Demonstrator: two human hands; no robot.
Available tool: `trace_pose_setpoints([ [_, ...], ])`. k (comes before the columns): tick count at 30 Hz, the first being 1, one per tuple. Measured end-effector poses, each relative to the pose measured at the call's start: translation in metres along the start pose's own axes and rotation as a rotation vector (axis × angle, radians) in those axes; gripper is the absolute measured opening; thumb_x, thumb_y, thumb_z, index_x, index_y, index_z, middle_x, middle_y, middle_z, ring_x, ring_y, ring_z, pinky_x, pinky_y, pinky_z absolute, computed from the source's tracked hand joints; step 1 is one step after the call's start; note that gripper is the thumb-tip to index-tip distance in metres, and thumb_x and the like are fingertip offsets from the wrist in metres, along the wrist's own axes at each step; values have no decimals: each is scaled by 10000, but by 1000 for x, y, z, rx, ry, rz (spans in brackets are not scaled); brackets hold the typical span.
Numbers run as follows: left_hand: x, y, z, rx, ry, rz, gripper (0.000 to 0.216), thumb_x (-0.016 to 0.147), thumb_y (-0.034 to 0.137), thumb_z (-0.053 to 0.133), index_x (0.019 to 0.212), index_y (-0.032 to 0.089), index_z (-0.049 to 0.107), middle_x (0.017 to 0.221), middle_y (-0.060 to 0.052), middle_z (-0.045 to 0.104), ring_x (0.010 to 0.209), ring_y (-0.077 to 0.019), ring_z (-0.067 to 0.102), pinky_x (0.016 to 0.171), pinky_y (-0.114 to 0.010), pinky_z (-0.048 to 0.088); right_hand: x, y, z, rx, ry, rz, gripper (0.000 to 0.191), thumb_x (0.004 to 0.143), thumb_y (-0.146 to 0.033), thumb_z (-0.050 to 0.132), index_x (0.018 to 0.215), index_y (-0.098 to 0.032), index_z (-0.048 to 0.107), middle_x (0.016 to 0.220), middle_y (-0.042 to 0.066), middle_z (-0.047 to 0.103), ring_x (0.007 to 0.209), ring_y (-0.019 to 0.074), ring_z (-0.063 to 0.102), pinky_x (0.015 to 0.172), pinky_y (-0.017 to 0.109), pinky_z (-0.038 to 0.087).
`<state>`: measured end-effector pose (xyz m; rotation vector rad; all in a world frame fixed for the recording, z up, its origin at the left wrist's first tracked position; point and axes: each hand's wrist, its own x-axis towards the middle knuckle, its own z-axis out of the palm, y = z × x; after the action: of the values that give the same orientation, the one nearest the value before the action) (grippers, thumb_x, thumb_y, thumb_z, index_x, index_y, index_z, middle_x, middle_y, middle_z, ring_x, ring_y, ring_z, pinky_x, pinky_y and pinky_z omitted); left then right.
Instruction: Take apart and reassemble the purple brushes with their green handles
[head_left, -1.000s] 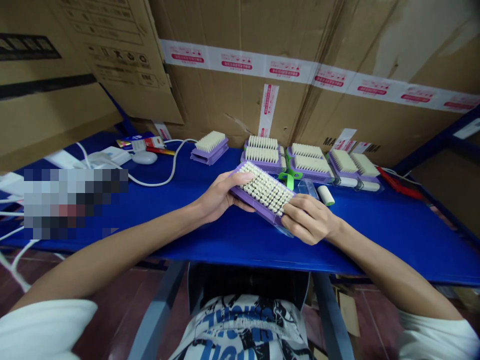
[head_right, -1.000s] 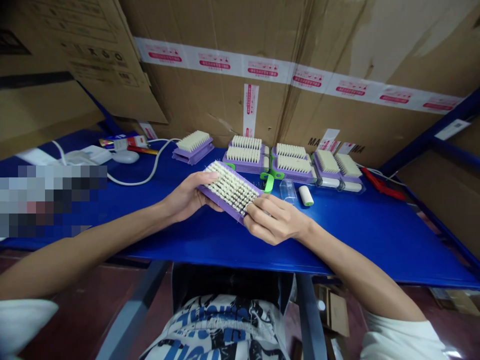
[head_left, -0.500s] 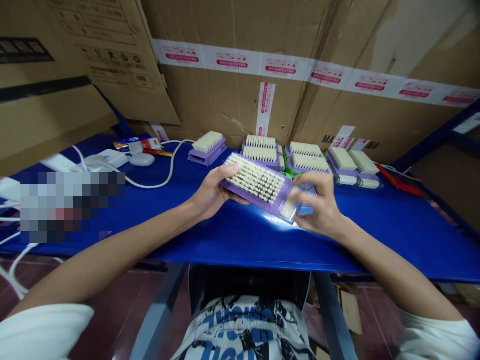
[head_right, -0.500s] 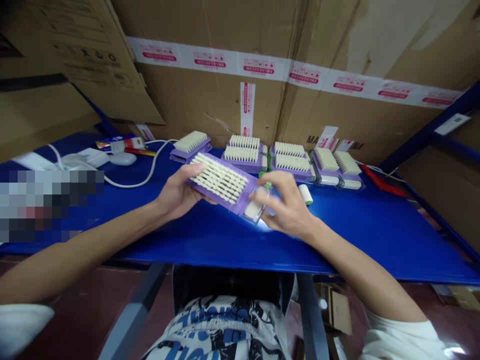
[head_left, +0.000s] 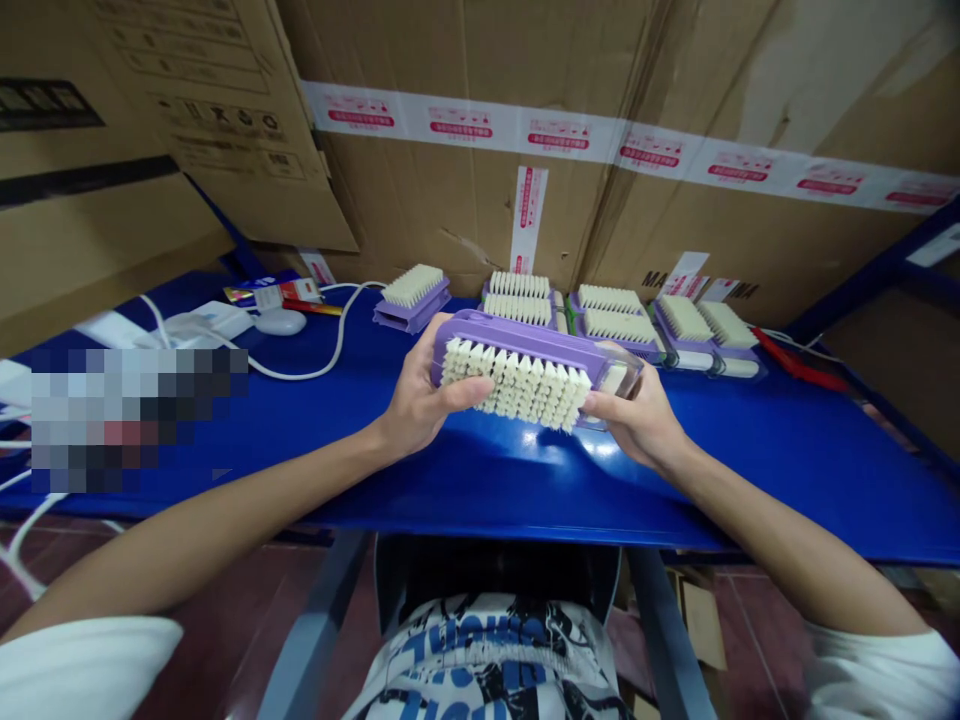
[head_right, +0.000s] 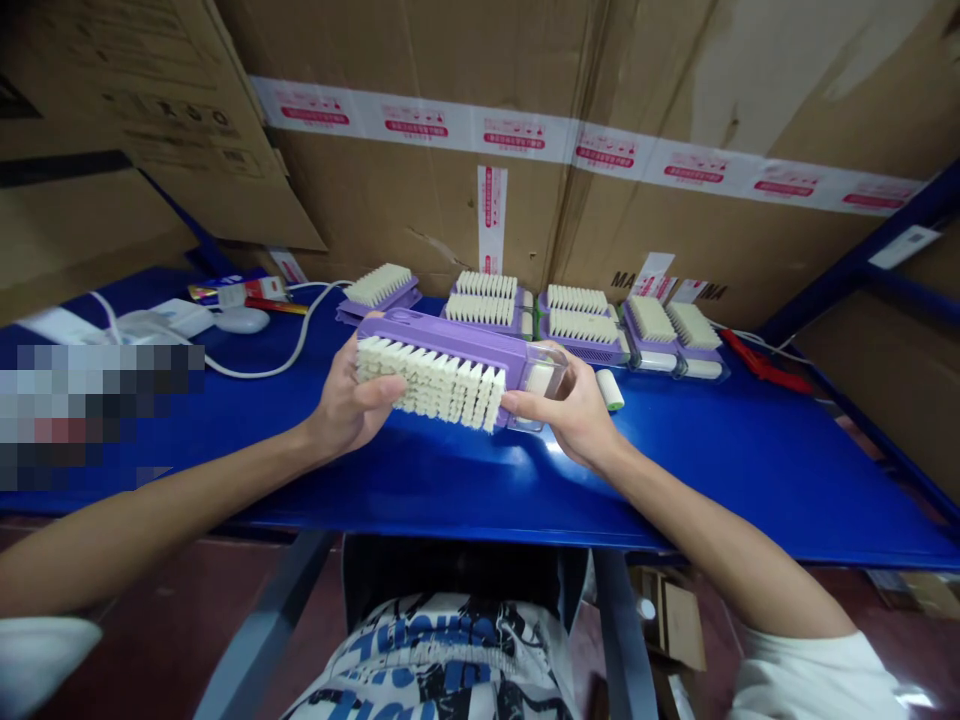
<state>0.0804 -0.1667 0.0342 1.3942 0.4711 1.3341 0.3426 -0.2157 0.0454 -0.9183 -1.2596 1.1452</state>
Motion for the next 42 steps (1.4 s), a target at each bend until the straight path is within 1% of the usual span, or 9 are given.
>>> trace_pose_setpoints([
  [4,0,1,2,-1,-2,-2,609,728,489,1008,1185,269,672,1027,-11,733,914,-208,734,806,-320,642,-1,-2,-3,10,16,-1,742,464,-432,1162,1053,-249,750,937,13,843,824,242,796,755,406,689],
  [9,-2,1,-1,21,-23,7,617,749,495,1002,1214,269,665,1036,-13,718,886,-202,717,765,-308,624,-1,-4,-4,-8,-29,0,732,516,-484,1146,1087,-239,758,998,46,865,907,287,835,848,483,725],
  [15,-1,7,-7,146,-38,192,594,743,403,1048,1181,263,671,1042,1,692,888,-183,697,771,-294,611,6,0,-8,-47,17,-115,689,571,-393,1146,1140,-279,774,1079,37,883,1012,321,872,965,542,743],
  [20,4,12,-7,200,-58,197,621,728,432,1066,1171,251,670,1020,-12,702,875,-207,718,764,-331,617,10,6,-12,-116,-63,-81,669,584,-487,1141,1096,-295,755,1033,34,875,963,334,870,899,552,754],
  [25,3,8,-11,170,-84,205,592,733,446,1061,1182,269,719,1030,-18,740,909,-229,750,790,-348,644,10,4,-12,-161,-66,-84,749,512,-579,1141,1043,-290,700,881,-4,813,721,249,783,686,442,705],
  [31,-7,-4,-12,140,-23,60,651,727,537,1052,1243,286,743,1051,-33,761,933,-257,744,803,-375,666,7,2,-7,-83,-79,-41,750,468,-580,1137,976,-273,678,815,-33,731,631,176,647,578,359,584],
  [35,5,-4,-15,48,47,99,567,719,413,1066,1154,268,732,978,11,757,851,-181,741,772,-290,666,11,4,-18,-45,-34,-56,545,625,-491,1073,933,-278,678,800,-39,699,652,179,642,628,390,613],
  [38,24,8,-23,-49,168,159,531,738,424,1035,1139,270,722,1073,-5,828,970,-229,820,820,-319,717,20,2,-31,-21,84,-146,388,720,-390,1022,876,-286,683,819,-31,702,735,190,698,729,414,677],
  [42,36,22,-32,-19,122,49,429,880,513,929,1198,289,746,1277,-45,858,1327,-348,802,937,-392,758,31,-13,-53,-258,87,-142,462,839,-645,951,1059,-272,790,1059,56,809,968,277,806,851,500,723],
])
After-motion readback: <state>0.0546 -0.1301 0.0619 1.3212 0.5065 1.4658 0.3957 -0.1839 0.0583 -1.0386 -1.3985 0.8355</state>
